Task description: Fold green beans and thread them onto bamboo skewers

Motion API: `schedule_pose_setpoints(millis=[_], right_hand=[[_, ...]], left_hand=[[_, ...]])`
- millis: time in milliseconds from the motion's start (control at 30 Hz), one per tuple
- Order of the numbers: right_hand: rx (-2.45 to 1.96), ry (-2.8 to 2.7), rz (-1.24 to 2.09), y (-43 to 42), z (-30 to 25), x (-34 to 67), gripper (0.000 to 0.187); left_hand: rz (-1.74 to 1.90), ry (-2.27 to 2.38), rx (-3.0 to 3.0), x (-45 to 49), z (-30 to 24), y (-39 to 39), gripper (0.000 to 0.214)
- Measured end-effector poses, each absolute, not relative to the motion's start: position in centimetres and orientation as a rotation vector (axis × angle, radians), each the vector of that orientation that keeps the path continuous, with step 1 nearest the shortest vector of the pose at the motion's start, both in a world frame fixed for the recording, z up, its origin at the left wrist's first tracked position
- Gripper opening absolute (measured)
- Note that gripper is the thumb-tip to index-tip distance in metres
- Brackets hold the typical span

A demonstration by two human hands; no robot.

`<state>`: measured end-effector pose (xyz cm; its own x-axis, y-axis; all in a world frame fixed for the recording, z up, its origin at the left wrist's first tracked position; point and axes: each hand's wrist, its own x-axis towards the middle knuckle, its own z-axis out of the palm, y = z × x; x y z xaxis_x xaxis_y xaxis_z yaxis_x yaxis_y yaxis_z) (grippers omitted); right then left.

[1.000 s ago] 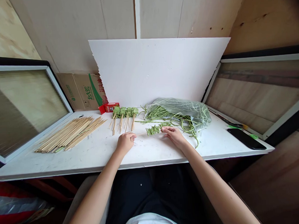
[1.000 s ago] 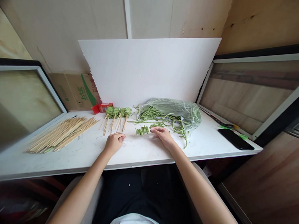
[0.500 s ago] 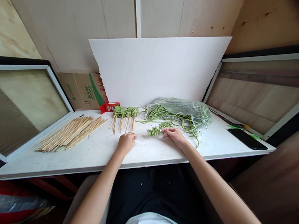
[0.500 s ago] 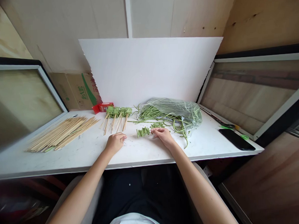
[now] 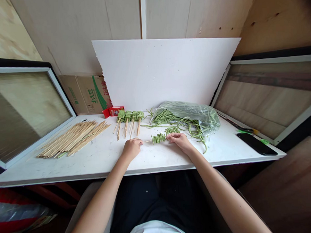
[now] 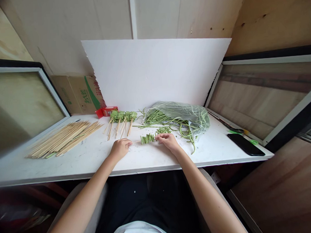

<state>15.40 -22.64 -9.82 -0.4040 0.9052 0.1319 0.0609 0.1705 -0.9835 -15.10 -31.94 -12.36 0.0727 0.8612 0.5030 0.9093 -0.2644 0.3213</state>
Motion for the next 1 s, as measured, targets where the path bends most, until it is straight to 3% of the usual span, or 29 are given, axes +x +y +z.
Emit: schedule_pose_setpoints(millis=[567,1000], right_hand=[[-0.897,-1.672,1.348,-23.01,-9.5,15.59,0.034],[-0.933,-1.736,1.32,-23.14,-9.28,15.55,0.043]], left_hand=[[-1.032,-1.826,-2.306,-15.18,-12.41,-31.73,0.034],[-1.059,-1.803,-2.329,-14.71,-11.99,-31.95,0.032]])
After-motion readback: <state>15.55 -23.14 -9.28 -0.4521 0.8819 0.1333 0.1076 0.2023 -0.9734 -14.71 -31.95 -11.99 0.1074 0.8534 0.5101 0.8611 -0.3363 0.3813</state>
